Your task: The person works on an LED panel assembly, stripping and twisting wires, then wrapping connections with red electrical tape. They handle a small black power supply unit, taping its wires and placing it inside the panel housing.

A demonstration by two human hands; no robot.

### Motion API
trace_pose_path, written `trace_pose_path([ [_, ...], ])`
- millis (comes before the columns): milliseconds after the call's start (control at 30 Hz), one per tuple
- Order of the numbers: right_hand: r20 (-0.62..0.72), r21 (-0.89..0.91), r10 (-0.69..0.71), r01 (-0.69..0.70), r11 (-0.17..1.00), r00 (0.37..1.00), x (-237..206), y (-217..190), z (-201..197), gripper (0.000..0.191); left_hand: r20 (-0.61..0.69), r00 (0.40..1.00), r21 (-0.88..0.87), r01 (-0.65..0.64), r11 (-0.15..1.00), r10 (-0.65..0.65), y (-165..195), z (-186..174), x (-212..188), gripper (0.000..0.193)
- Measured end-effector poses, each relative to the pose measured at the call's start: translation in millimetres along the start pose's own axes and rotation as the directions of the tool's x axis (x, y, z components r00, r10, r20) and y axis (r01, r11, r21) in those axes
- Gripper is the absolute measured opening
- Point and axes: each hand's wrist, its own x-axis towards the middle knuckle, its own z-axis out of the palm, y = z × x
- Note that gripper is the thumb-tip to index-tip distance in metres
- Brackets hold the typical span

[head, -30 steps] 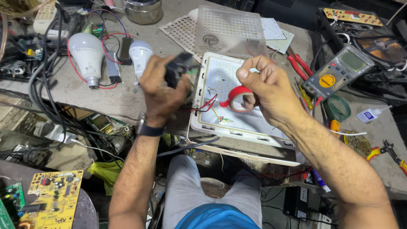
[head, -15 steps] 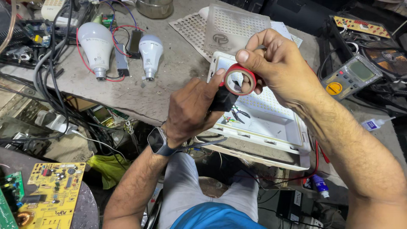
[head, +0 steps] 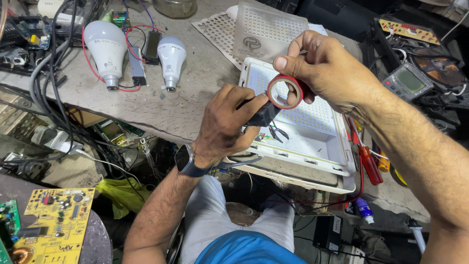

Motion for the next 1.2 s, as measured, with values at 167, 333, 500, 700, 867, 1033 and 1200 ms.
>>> trace_pose_path([
  [167,-0.037,-0.055,0.091,-0.093,0.994,0.995,0,1,2,0.026,-0.039,0.999,-0.073,0.004,0.997,-0.007,-1,0,0,0.058],
  [333,-0.048,-0.017,0.077,-0.078,0.997,0.996,4,6,6,0.025,0.005,1.000,0.012,-0.015,1.000,0.015,-1,-8,2,0.055],
  [500,-0.008,0.053,0.125,-0.125,0.991,0.992,0,16,5,0.026,-0.008,1.000,0.047,-0.029,0.998,0.029,-4,-4,1,0.054],
  [700,0.052,0.212,0.085,-0.095,0.973,0.995,1,30,4,0.024,0.003,0.997,0.088,-0.073,0.993,0.073,-13,2,3,0.056],
  [867,0.081,0.299,0.068,-0.089,0.950,0.994,-1,41,-2,0.024,-0.036,0.997,0.037,-0.069,0.997,0.071,-14,4,4,0.052],
  [1033,0.087,0.307,0.047,-0.072,0.949,0.995,-6,47,-5,0.027,-0.008,0.998,0.042,-0.055,0.998,0.055,-10,4,2,0.068],
  [1200,0.045,0.311,0.015,-0.028,0.950,0.999,-5,44,-8,0.029,0.008,0.997,0.086,-0.083,0.993,0.082,-10,3,1,0.075],
])
